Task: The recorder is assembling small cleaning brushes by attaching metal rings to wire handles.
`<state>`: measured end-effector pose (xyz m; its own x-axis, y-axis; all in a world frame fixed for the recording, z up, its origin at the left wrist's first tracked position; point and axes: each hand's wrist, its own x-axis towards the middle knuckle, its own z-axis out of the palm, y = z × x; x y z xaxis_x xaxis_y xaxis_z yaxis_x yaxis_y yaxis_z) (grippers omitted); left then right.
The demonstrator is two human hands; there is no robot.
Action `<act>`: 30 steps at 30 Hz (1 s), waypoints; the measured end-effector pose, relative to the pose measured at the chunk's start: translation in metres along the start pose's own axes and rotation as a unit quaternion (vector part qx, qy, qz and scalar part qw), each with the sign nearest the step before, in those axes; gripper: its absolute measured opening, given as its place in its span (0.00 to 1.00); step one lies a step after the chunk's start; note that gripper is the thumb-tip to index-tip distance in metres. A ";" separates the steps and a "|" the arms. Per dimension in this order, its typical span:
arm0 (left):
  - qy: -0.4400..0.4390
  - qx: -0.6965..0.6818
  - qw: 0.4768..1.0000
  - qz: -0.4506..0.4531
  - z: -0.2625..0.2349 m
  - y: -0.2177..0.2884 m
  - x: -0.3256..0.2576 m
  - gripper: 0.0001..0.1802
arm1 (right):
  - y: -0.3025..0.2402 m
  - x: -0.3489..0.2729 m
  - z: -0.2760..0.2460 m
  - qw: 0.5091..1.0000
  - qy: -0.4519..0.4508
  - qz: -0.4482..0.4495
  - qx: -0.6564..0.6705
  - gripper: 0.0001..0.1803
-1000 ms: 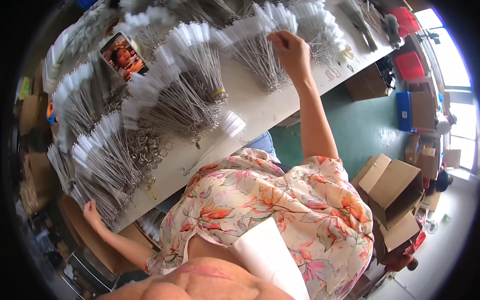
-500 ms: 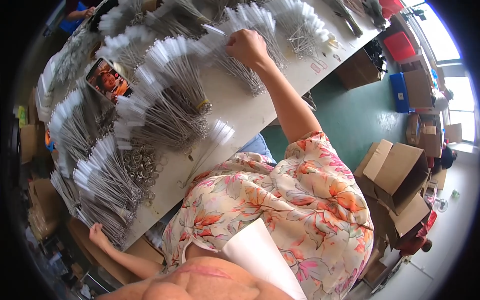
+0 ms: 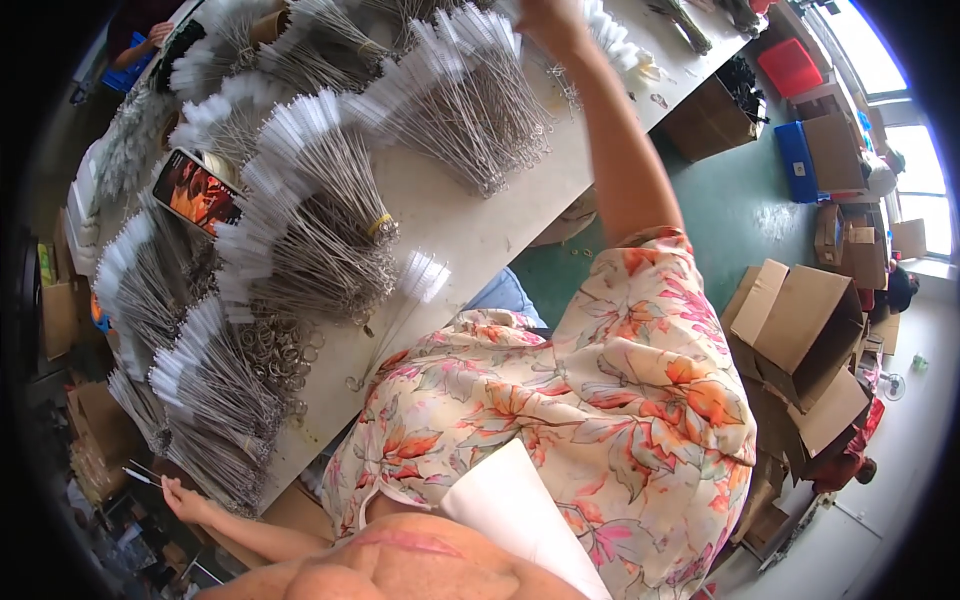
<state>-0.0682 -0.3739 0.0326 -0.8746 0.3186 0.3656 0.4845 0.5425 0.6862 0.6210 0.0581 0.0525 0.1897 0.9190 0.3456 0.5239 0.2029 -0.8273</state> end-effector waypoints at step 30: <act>-0.295 -0.490 0.819 0.048 0.065 0.199 -0.181 0.13 | -0.162 -0.127 0.113 0.769 -0.401 -0.182 0.464 0.13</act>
<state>0.1878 -0.2731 0.0619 -0.5322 0.7995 0.2785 0.0482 -0.2998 0.9528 0.4180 -0.0530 0.0929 -0.5966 0.5820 0.5526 -0.4668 0.3085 -0.8288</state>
